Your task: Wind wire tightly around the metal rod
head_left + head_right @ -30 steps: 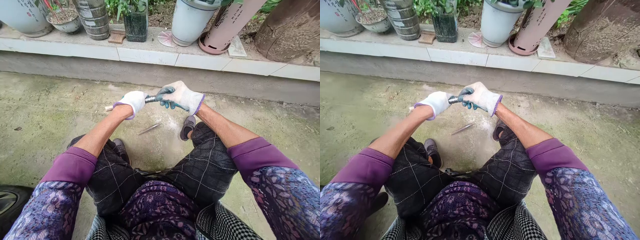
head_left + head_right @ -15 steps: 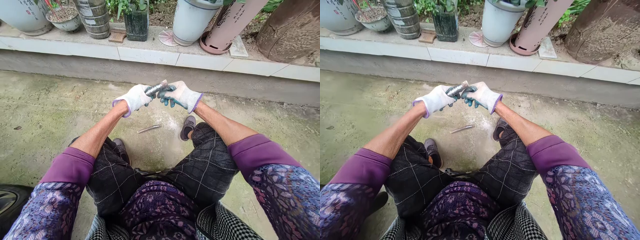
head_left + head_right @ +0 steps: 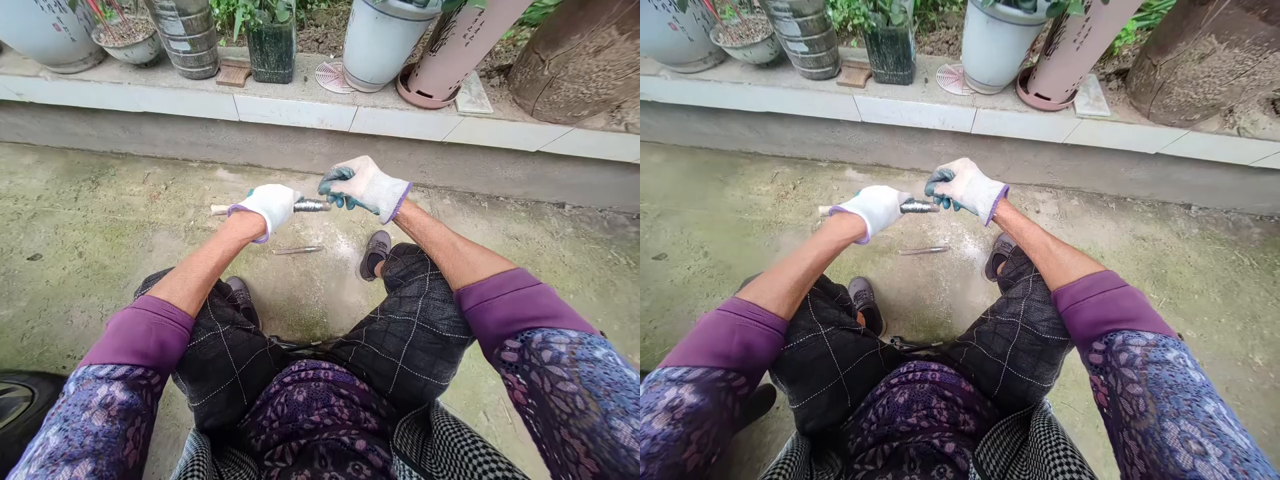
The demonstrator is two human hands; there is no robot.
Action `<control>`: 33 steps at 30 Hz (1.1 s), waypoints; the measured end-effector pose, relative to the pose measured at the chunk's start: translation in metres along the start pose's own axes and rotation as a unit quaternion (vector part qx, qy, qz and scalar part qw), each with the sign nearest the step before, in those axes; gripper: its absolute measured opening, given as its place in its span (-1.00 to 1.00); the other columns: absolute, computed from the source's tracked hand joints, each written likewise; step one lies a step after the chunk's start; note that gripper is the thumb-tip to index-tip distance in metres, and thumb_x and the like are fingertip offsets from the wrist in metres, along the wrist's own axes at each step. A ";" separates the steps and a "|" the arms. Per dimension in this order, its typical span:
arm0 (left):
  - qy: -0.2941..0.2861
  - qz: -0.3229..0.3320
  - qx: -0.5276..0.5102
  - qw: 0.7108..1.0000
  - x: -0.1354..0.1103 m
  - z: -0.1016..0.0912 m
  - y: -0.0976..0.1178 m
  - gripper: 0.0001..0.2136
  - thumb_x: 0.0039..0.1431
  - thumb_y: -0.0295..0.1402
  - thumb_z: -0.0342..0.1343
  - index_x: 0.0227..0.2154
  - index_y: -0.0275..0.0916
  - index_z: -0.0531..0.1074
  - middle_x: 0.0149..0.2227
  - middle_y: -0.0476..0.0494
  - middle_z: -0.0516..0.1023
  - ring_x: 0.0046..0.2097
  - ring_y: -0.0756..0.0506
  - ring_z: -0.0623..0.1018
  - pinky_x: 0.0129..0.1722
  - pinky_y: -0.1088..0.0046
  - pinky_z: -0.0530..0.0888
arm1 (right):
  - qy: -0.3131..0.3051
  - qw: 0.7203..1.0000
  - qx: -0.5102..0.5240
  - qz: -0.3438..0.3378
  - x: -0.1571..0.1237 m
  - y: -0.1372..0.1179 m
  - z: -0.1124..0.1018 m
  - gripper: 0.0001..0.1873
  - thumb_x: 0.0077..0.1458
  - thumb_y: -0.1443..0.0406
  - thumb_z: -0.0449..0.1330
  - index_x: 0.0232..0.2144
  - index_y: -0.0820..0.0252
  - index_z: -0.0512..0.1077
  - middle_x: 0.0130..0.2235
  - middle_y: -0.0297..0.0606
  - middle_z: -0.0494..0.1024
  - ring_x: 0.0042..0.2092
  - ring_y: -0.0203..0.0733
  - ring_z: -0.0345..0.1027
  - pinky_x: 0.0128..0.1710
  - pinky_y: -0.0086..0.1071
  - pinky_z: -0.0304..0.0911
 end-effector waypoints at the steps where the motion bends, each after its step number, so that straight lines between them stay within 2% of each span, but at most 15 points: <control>1: -0.006 0.016 -0.016 1.000 -0.002 -0.001 0.005 -0.64 0.29 -0.38 -0.05 -0.04 -0.23 0.62 -0.32 -0.27 0.62 -0.28 -0.20 0.58 -0.23 0.28 0.41 | 0.008 1.000 0.003 0.003 0.003 0.004 -0.003 -0.91 0.03 0.49 0.31 -0.46 0.30 0.59 -0.54 -0.24 0.55 -0.60 -0.39 0.27 -0.69 -0.47 0.15; 3: 0.001 0.037 -0.060 0.998 -0.006 -0.008 0.011 -0.67 0.28 -0.32 -0.02 -0.10 -0.23 0.64 -0.36 -0.22 0.61 -0.34 -0.15 0.52 -0.27 0.31 0.38 | 0.014 1.000 0.017 0.003 0.010 0.012 -0.006 -0.94 0.03 0.46 0.33 -0.45 0.28 0.59 -0.55 -0.28 0.54 -0.60 -0.40 0.27 -0.70 -0.49 0.16; 6: 0.048 0.045 -0.141 0.988 -0.006 -0.022 0.008 -0.67 0.23 -0.27 0.02 -0.15 -0.25 0.64 -0.41 -0.15 0.58 -0.37 -0.09 0.45 -0.32 0.36 0.33 | 0.007 0.999 0.053 0.010 0.017 0.023 -0.001 -0.96 0.02 0.42 0.36 -0.45 0.29 0.56 -0.56 -0.30 0.54 -0.59 -0.39 0.33 -0.73 -0.52 0.17; 11: 0.079 -0.020 -0.220 0.972 0.000 -0.026 -0.017 -0.66 0.16 -0.27 0.04 -0.13 -0.27 0.63 -0.43 -0.12 0.55 -0.38 -0.07 0.44 -0.34 0.37 0.32 | -0.021 0.997 0.068 0.010 0.014 0.023 0.017 -0.99 0.06 0.43 0.32 -0.40 0.33 0.57 -0.52 -0.27 0.58 -0.59 -0.38 0.37 -0.74 -0.54 0.17; 15: 0.079 -0.056 -0.200 0.975 0.004 -0.023 -0.028 -0.67 0.21 -0.28 0.04 -0.09 -0.25 0.62 -0.38 -0.17 0.57 -0.35 -0.11 0.48 -0.31 0.36 0.35 | -0.038 0.998 0.046 0.004 0.001 0.009 0.025 -0.98 0.04 0.42 0.34 -0.41 0.32 0.58 -0.49 -0.22 0.60 -0.56 -0.36 0.40 -0.71 -0.53 0.21; 20: 0.038 -0.089 -0.083 0.992 0.010 -0.010 -0.036 -0.65 0.28 -0.34 -0.03 -0.03 -0.24 0.60 -0.27 -0.28 0.62 -0.25 -0.19 0.56 -0.22 0.32 0.41 | -0.065 0.997 0.035 -0.011 -0.011 -0.006 0.027 -0.98 0.02 0.43 0.34 -0.42 0.30 0.60 -0.50 -0.25 0.59 -0.57 -0.37 0.37 -0.70 -0.52 0.20; 23: 0.004 -0.065 -0.038 0.997 0.009 -0.002 -0.025 -0.65 0.28 -0.37 -0.03 -0.02 -0.23 0.60 -0.25 -0.30 0.63 -0.22 -0.22 0.59 -0.19 0.29 0.42 | -0.035 0.999 0.025 -0.014 -0.008 -0.007 0.014 -0.93 0.04 0.47 0.29 -0.44 0.29 0.59 -0.53 -0.28 0.55 -0.59 -0.40 0.30 -0.71 -0.52 0.16; 27: -0.018 -0.001 -0.057 0.998 -0.001 -0.003 0.002 -0.69 0.27 -0.35 0.01 -0.10 -0.19 0.64 -0.34 -0.24 0.60 -0.29 -0.20 0.56 -0.22 0.29 0.39 | 0.012 1.000 0.013 0.012 0.005 0.007 -0.006 -0.92 0.03 0.43 0.36 -0.48 0.27 0.56 -0.53 -0.25 0.54 -0.60 -0.39 0.26 -0.69 -0.46 0.14; 30: -0.007 0.022 -0.105 0.994 -0.008 -0.013 0.012 -0.70 0.26 -0.31 0.04 -0.12 -0.20 0.65 -0.37 -0.19 0.58 -0.34 -0.13 0.50 -0.26 0.33 0.36 | 0.016 1.000 0.019 0.016 0.013 0.018 -0.010 -0.88 0.00 0.34 0.43 -0.46 0.27 0.57 -0.53 -0.26 0.55 -0.59 -0.39 0.28 -0.68 -0.46 0.17; 33: 0.028 0.029 -0.152 0.988 -0.010 -0.024 0.010 -0.68 0.25 -0.28 0.04 -0.10 -0.21 0.65 -0.36 -0.15 0.59 -0.35 -0.10 0.47 -0.28 0.36 0.34 | -0.001 0.999 0.045 0.022 0.017 0.028 -0.002 -0.86 -0.01 0.32 0.42 -0.45 0.27 0.55 -0.53 -0.28 0.55 -0.59 -0.39 0.31 -0.70 -0.49 0.18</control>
Point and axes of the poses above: each hand's wrist, its own x-axis towards the middle knuckle, its own z-axis out of the palm, y = z × x, the point moved 10 cm from there along x, towards the middle knuckle
